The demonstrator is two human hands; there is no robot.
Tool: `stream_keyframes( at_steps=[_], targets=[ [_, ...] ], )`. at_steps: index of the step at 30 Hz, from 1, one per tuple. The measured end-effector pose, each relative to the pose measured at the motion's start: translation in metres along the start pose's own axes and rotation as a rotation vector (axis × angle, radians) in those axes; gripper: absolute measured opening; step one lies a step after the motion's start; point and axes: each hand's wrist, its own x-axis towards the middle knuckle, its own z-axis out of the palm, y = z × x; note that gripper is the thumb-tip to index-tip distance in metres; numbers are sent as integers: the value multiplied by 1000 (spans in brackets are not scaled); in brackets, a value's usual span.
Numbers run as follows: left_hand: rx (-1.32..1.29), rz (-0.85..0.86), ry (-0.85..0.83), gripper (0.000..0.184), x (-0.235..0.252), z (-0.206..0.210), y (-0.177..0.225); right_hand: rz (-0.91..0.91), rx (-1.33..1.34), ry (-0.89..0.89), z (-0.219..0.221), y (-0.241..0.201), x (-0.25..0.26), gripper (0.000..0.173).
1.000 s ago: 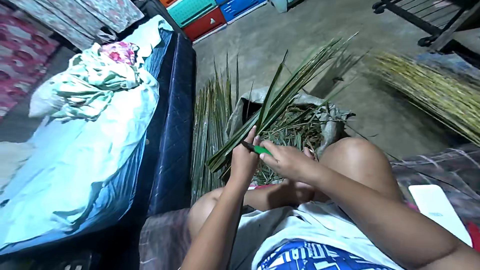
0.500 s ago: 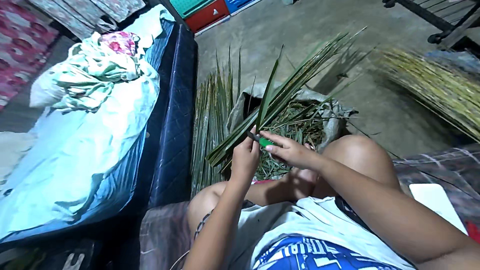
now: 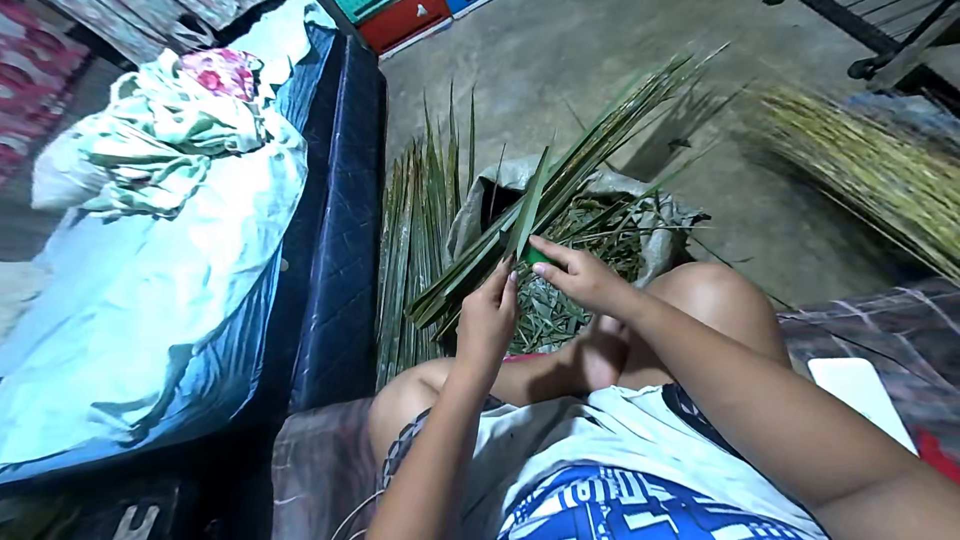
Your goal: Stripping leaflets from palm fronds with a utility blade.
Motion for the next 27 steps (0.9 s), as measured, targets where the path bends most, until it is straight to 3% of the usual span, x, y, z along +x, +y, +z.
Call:
stream_keyframes(
  at_steps=[8, 13, 21, 27],
  targets=[
    [-16, -25, 1, 38, -3, -4, -2, 38, 13, -51, 1, -1, 2, 54],
    [-36, -28, -9, 38, -5, -5, -5, 74, 156, -50, -3, -1, 4, 54],
    [-68, 19, -31, 38, -15, -6, -10, 23, 378, 173, -34, 6, 8, 54],
    [-72, 28, -34, 38, -23, -9, -25, 77, 449, 548, -66, 23, 23, 53]
  ],
)
